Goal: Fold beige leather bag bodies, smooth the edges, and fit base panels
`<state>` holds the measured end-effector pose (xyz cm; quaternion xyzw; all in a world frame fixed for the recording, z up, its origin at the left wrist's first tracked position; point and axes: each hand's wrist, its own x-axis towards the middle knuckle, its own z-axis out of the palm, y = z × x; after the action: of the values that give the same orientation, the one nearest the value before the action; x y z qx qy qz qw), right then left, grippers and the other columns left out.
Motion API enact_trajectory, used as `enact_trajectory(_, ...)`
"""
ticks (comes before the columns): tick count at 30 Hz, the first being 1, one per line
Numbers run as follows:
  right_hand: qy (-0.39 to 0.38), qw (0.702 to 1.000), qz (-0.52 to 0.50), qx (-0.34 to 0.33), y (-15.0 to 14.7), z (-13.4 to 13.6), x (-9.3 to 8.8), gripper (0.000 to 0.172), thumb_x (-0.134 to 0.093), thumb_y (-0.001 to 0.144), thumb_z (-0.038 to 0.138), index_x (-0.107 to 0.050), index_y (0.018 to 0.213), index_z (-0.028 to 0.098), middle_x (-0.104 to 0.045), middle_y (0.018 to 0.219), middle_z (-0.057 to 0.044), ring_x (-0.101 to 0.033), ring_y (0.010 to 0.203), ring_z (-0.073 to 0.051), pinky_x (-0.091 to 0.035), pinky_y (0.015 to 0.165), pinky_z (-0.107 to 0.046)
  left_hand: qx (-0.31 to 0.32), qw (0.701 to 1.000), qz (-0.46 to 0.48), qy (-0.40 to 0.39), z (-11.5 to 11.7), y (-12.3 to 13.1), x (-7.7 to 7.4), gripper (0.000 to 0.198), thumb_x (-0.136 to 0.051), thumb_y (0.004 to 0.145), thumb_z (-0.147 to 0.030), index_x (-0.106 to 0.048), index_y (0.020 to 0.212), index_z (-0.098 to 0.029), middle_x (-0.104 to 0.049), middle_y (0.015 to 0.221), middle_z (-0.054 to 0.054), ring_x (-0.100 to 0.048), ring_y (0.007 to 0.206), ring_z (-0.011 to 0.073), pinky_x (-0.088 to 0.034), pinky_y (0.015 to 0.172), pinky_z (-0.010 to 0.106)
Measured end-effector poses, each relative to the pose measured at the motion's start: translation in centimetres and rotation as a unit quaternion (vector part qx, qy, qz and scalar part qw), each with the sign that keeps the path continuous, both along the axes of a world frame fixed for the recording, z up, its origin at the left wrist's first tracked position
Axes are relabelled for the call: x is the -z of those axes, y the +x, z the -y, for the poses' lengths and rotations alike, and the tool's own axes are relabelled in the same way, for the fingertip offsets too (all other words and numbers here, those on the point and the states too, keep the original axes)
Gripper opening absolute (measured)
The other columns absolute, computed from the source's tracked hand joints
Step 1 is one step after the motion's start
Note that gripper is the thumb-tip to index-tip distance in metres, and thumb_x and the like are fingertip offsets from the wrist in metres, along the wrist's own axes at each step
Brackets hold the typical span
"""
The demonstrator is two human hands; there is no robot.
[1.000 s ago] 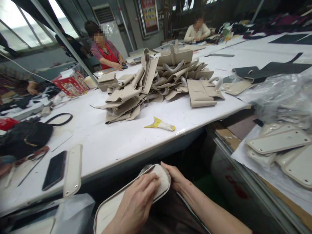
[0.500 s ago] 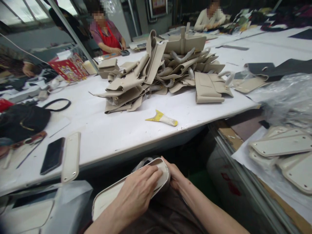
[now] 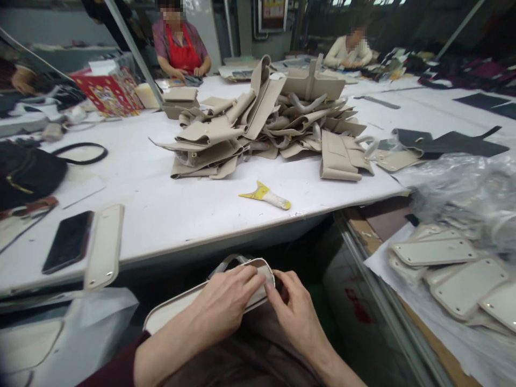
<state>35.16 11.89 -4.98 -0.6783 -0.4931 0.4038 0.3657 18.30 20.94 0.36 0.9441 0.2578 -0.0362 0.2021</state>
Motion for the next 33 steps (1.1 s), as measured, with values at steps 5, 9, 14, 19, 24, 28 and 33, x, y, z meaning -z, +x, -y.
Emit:
enact_trajectory(5, -0.002, 0.996, 0.083, 0.013, -1.2, -0.6, -0.5, 0.034, -0.045, 0.097, 0.046, -0.067, 0.098, 0.019, -0.064, 0.08, -0.005, -0.058, 0.07, -0.019, -0.042, 0.064, -0.028, 0.033, 0.999, -0.001, 0.026, -1.0, 0.4, -0.5, 0.031, -0.05, 0.078, -0.006, -0.056, 0.107, -0.016, -0.065, 0.102, 0.008, -0.064, 0.087, 0.0242, -0.053, 0.069, 0.033)
enact_trajectory(9, 0.018, 0.989, 0.143, -0.018, -1.0, -1.5, -0.6, 0.041, -0.036, 0.1, 0.043, -0.059, 0.077, 0.019, -0.063, 0.073, -0.006, -0.057, 0.066, -0.019, -0.038, 0.062, -0.028, 0.059, 0.997, -0.01, 0.052, -0.9, 0.8, -0.3, 0.027, -0.048, 0.08, -0.005, -0.06, 0.102, -0.012, -0.063, 0.102, 0.009, -0.062, 0.088, 0.0245, -0.053, 0.072, 0.034)
enact_trajectory(14, 0.026, 0.967, 0.246, -0.055, -0.6, -2.9, -0.1, 0.039, -0.033, 0.1, 0.036, -0.041, 0.066, 0.021, -0.051, 0.061, -0.002, -0.048, 0.054, -0.015, -0.027, 0.058, -0.03, 0.065, 0.996, -0.041, 0.044, -0.5, 0.8, -0.1, 0.027, -0.043, 0.086, -0.009, -0.061, 0.106, -0.009, -0.063, 0.105, 0.012, -0.059, 0.094, 0.0269, -0.053, 0.075, 0.037)
enact_trajectory(19, 0.038, 0.973, 0.211, -0.088, -0.6, -3.0, -0.6, 0.036, -0.034, 0.1, 0.033, -0.046, 0.069, 0.019, -0.054, 0.067, -0.002, -0.049, 0.06, -0.015, -0.03, 0.06, -0.029, 0.063, 0.998, -0.02, 0.016, -1.4, 0.8, -0.5, 0.024, -0.047, 0.084, -0.011, -0.06, 0.104, -0.011, -0.064, 0.103, 0.011, -0.063, 0.089, 0.0258, -0.054, 0.071, 0.036)
enact_trajectory(24, -0.009, 0.995, 0.092, -0.031, -0.8, -2.4, -1.1, 0.029, -0.049, 0.094, 0.04, -0.063, 0.085, 0.017, -0.057, 0.069, -0.001, -0.049, 0.062, -0.015, -0.035, 0.058, -0.027, 0.052, 0.999, 0.003, 0.01, -3.5, 1.0, -0.9, 0.024, -0.048, 0.078, -0.009, -0.056, 0.099, -0.016, -0.066, 0.091, 0.006, -0.066, 0.072, 0.0245, -0.051, 0.057, 0.033)
enact_trajectory(28, -0.031, 0.999, 0.025, 0.014, -1.2, -1.8, -0.4, 0.033, -0.055, 0.09, 0.041, -0.067, 0.107, 0.015, -0.061, 0.075, -0.002, -0.053, 0.067, -0.017, -0.04, 0.06, -0.026, 0.013, 0.996, 0.075, 0.038, -5.2, 1.2, -0.2, 0.029, -0.046, 0.076, -0.009, -0.057, 0.102, -0.019, -0.062, 0.102, 0.006, -0.066, 0.072, 0.0224, -0.049, 0.055, 0.032)
enact_trajectory(33, -0.057, 0.997, 0.027, 0.045, -1.6, -1.2, 0.1, 0.045, -0.049, 0.093, 0.047, -0.066, 0.116, 0.013, -0.051, 0.055, 0.002, -0.051, 0.055, -0.016, -0.04, 0.052, -0.025, 0.019, 0.996, 0.072, -0.042, -7.6, 1.9, 1.6, 0.027, -0.049, 0.08, -0.019, -0.07, 0.098, -0.02, -0.066, 0.099, 0.007, -0.066, 0.086, 0.0235, -0.052, 0.074, 0.032)
